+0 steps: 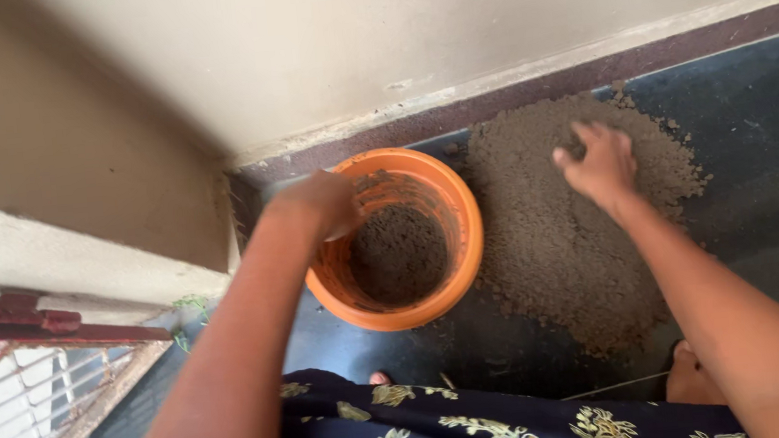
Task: The person scoops soil from a pile on the floor and transfers it into an orange bucket using both hands. The person repeatedly packs the soil into the bucket and continues until the bucket is filled.
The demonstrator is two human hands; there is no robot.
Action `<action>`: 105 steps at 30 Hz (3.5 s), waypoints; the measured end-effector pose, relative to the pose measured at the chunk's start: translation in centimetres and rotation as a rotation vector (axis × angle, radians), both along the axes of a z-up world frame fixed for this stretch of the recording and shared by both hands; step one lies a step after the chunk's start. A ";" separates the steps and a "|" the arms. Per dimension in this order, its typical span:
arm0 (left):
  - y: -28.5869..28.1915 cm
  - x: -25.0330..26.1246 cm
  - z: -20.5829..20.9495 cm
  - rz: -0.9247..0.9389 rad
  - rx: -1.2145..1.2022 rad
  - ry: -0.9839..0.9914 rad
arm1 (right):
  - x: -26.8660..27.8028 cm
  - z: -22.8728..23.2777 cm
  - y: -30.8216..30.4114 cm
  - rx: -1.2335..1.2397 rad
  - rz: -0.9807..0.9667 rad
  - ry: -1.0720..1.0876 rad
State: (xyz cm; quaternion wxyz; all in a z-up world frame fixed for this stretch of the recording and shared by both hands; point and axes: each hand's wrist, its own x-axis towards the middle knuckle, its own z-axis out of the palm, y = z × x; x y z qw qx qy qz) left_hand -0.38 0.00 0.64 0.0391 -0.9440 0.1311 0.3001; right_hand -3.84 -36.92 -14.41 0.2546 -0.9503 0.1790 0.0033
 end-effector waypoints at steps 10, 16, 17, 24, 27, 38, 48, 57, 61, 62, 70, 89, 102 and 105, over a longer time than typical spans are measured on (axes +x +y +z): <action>-0.3 -1.2 -1.1 -0.007 0.069 0.062 | -2.3 -6.2 3.9 -0.109 0.029 0.051; -0.7 -0.3 -2.0 -0.044 0.070 0.072 | -1.4 -6.7 2.9 -0.448 0.371 0.088; -0.7 -0.4 -2.3 -0.036 0.075 0.079 | -1.4 -7.0 2.2 -0.449 0.355 0.086; -0.9 0.2 -3.1 -0.045 0.103 0.096 | -2.4 -9.0 -0.4 -0.542 0.179 -0.298; -1.1 0.3 -3.4 -0.057 0.097 0.101 | -4.1 -8.5 2.0 -0.566 0.167 -0.268; -0.8 -0.3 -1.9 0.085 0.025 0.075 | -5.8 -10.2 0.5 -0.392 0.238 -0.230; 4.2 -0.1 -2.3 0.025 0.044 0.037 | -0.1 -3.9 -1.4 0.766 -0.476 -0.056; 3.4 2.0 -2.7 0.022 -0.089 -0.016 | -1.2 11.0 8.9 1.493 -0.292 -0.090; 3.3 2.2 -2.2 0.044 -0.084 -0.064 | -1.0 10.9 15.9 1.423 -0.078 0.120; 3.3 2.0 -2.2 0.065 -0.077 -0.077 | -0.8 10.6 17.4 1.375 -0.086 0.217; 4.6 2.0 -2.2 0.168 -0.103 -0.087 | 2.7 8.4 22.3 0.635 0.234 0.331; 5.3 1.8 -6.5 0.336 0.040 0.145 | 3.6 -2.3 27.7 0.955 0.048 0.489; 7.3 -0.6 -8.7 0.224 0.153 0.240 | 3.1 -9.4 28.6 1.003 0.081 -0.051; 7.6 -1.4 -8.7 0.239 0.156 0.264 | 1.6 -7.4 29.0 1.240 -0.066 0.179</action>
